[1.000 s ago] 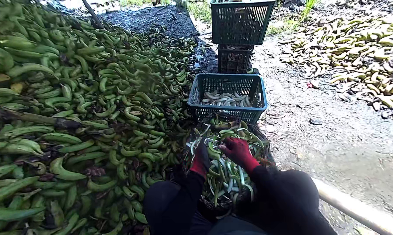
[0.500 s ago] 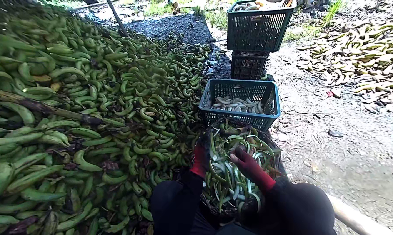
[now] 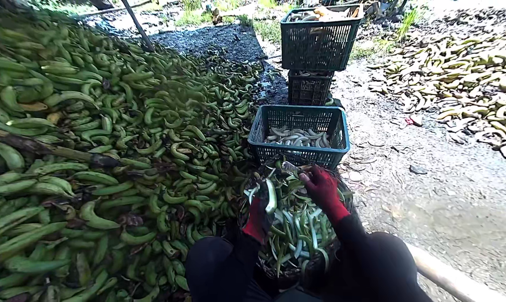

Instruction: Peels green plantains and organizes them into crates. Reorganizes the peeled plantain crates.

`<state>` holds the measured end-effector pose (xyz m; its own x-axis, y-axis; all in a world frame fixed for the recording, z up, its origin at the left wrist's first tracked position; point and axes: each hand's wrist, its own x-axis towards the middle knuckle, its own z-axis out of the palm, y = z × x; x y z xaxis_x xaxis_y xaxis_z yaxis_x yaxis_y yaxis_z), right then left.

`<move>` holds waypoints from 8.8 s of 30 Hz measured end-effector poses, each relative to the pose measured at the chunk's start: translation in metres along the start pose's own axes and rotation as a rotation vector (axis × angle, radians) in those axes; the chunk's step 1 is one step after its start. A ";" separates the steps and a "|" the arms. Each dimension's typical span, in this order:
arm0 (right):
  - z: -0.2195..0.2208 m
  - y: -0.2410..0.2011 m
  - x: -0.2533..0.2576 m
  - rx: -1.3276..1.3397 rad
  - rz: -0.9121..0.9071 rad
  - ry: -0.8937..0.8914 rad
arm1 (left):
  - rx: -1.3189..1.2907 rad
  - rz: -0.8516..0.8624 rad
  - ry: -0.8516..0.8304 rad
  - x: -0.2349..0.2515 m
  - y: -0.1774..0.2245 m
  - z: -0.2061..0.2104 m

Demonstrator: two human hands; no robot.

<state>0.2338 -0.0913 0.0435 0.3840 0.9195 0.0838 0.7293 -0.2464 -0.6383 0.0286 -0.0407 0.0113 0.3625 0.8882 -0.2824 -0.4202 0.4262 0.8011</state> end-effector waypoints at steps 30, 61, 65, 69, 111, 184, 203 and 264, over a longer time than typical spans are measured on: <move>0.042 -0.032 -0.039 0.053 -0.060 -0.023 | 0.605 0.374 0.411 0.027 0.015 0.015; 0.006 -0.009 -0.006 -0.015 -0.154 -0.009 | 0.397 0.114 -0.276 0.000 0.043 0.010; 0.004 -0.005 -0.011 -0.010 -0.141 -0.005 | 0.310 0.057 -0.477 0.003 0.045 0.009; 0.000 -0.008 -0.004 0.039 -0.143 -0.152 | 0.759 0.036 -0.398 -0.003 0.058 0.016; 0.046 0.035 -0.003 0.396 0.196 -0.231 | 0.323 0.198 -0.113 -0.017 -0.004 0.020; 0.056 0.045 -0.104 0.554 0.434 -0.765 | 0.721 -0.619 1.415 -0.089 -0.089 -0.437; 0.065 0.056 -0.137 0.553 0.383 -0.691 | 0.896 -0.265 1.108 -0.101 -0.017 -0.374; 0.048 0.015 0.003 -0.054 -0.026 -0.207 | 0.378 -0.114 0.142 -0.010 -0.026 0.013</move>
<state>0.2192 -0.0778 -0.0024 0.2444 0.9676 -0.0630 0.7689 -0.2329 -0.5954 0.0468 -0.0630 0.0008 0.2598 0.8651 -0.4292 -0.0393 0.4535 0.8904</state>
